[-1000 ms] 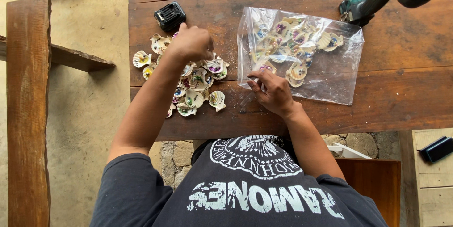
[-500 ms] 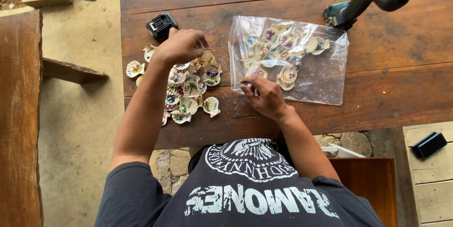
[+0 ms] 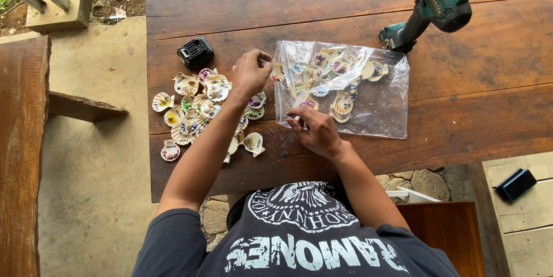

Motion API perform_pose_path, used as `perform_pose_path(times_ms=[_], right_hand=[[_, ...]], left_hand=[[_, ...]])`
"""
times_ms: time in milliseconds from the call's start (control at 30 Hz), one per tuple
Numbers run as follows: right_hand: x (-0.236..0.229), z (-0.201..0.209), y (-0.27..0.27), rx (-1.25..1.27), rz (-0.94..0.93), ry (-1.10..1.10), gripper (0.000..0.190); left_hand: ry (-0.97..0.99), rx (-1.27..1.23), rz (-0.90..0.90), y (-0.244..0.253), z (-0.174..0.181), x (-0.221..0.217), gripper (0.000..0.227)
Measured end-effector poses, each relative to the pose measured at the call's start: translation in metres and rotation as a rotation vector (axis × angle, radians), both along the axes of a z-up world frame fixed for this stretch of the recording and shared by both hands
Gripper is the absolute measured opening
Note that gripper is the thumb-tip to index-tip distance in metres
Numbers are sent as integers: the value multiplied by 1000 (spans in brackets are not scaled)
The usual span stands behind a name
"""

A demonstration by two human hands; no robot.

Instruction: The person sorts decorated seashells from a pile on a wooden table into a clear plastic bag by hand.

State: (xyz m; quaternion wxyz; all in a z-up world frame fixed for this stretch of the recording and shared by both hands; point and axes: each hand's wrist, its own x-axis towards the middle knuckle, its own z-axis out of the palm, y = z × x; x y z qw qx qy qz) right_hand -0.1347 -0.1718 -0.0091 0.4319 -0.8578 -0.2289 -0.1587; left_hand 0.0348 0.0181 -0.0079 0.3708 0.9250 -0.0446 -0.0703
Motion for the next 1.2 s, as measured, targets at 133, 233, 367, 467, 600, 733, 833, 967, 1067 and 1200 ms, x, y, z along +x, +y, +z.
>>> perform_pose_path(times_ms=[133,233,367,467,600,733,833,967,1067,1200], right_hand=[[-3,3,3,-10,-10,-11,17],[-4,3,4,-18,-29,-16,18],[-2,4,6,-42,-35,-45,16],[-2,-3,3,-10,-27,-9,17],[-6,-7,2,-20,-45,2,18],[-6,-12,4,-16,-42,15,18],[-5,-14,4,-51,-35,18,19],[-3,-1,3,-19,-16,46,19],[-5,-8,1,-25,-5,46,21],[-3,-16,-1,20,0,37,18]], left_hand=[[-91,34,29,-10,7,-9,18],[-46,13,48,-18,11,-14,22],[-33,66,-39,-26,-8,-4,27],[-79,165,-124,-15,2,4,22],[-165,380,-283,29,23,29,12],[-12,500,-510,50,50,3,21],[62,666,-664,48,49,-15,26],[43,622,-681,46,36,-8,31],[64,503,-634,47,58,-15,31],[93,55,-406,33,76,-23,24]])
